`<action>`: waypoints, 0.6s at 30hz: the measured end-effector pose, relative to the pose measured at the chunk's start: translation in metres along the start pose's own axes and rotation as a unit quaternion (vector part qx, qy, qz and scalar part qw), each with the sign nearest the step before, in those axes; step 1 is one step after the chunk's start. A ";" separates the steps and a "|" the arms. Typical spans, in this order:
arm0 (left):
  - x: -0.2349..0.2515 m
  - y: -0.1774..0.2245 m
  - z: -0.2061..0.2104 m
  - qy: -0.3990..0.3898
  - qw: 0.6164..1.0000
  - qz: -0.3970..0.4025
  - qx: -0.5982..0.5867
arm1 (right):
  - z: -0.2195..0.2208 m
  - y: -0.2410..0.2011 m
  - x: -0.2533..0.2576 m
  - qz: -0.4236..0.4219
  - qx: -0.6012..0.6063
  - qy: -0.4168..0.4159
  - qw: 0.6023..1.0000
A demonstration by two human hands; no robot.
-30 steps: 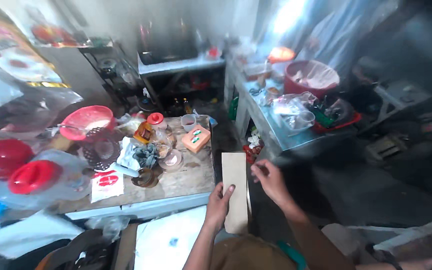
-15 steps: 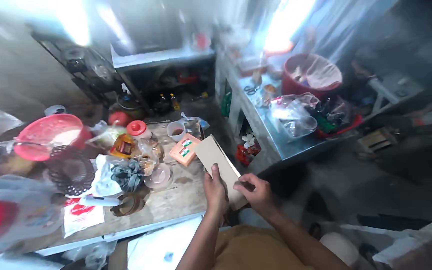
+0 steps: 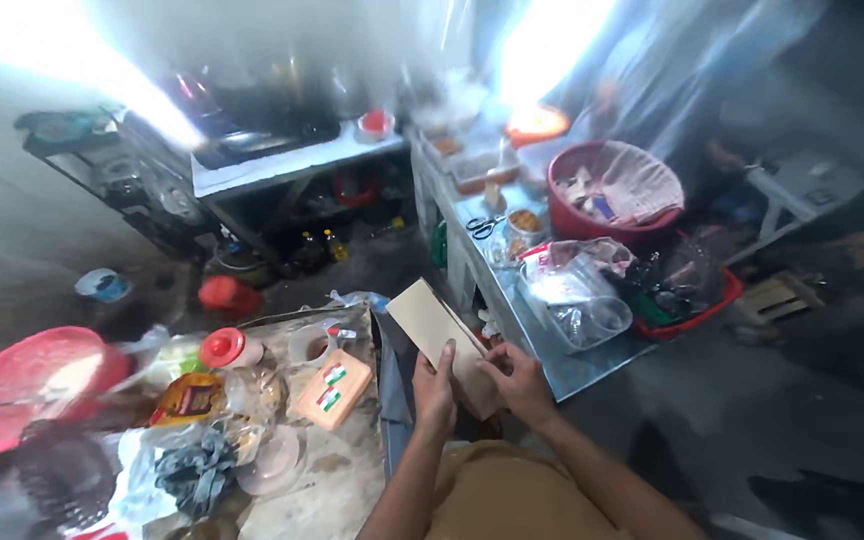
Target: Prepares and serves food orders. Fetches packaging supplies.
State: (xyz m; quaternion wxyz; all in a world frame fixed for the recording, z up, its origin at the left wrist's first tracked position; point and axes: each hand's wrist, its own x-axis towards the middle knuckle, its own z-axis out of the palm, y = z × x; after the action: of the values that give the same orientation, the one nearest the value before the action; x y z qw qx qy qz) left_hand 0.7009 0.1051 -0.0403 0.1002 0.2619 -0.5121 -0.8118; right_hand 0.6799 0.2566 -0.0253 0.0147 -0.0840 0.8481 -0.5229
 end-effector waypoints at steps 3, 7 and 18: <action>0.025 0.000 0.025 0.003 1.000 0.007 -0.014 | -0.010 0.008 0.035 0.017 -0.001 -0.005 1.000; 0.063 0.004 0.047 0.013 1.000 0.015 0.022 | -0.015 0.014 0.074 0.060 0.001 -0.048 0.997; 0.239 0.017 0.096 -0.020 0.996 -0.023 0.083 | 0.020 0.030 0.238 0.217 0.040 -0.038 0.975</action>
State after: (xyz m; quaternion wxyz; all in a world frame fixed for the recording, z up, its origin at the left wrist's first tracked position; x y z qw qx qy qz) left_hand 0.4474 0.0693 -0.0697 0.0489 0.2651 -0.5737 -0.7734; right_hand 0.4440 0.2142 -0.0462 0.1634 0.0824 0.8235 -0.5371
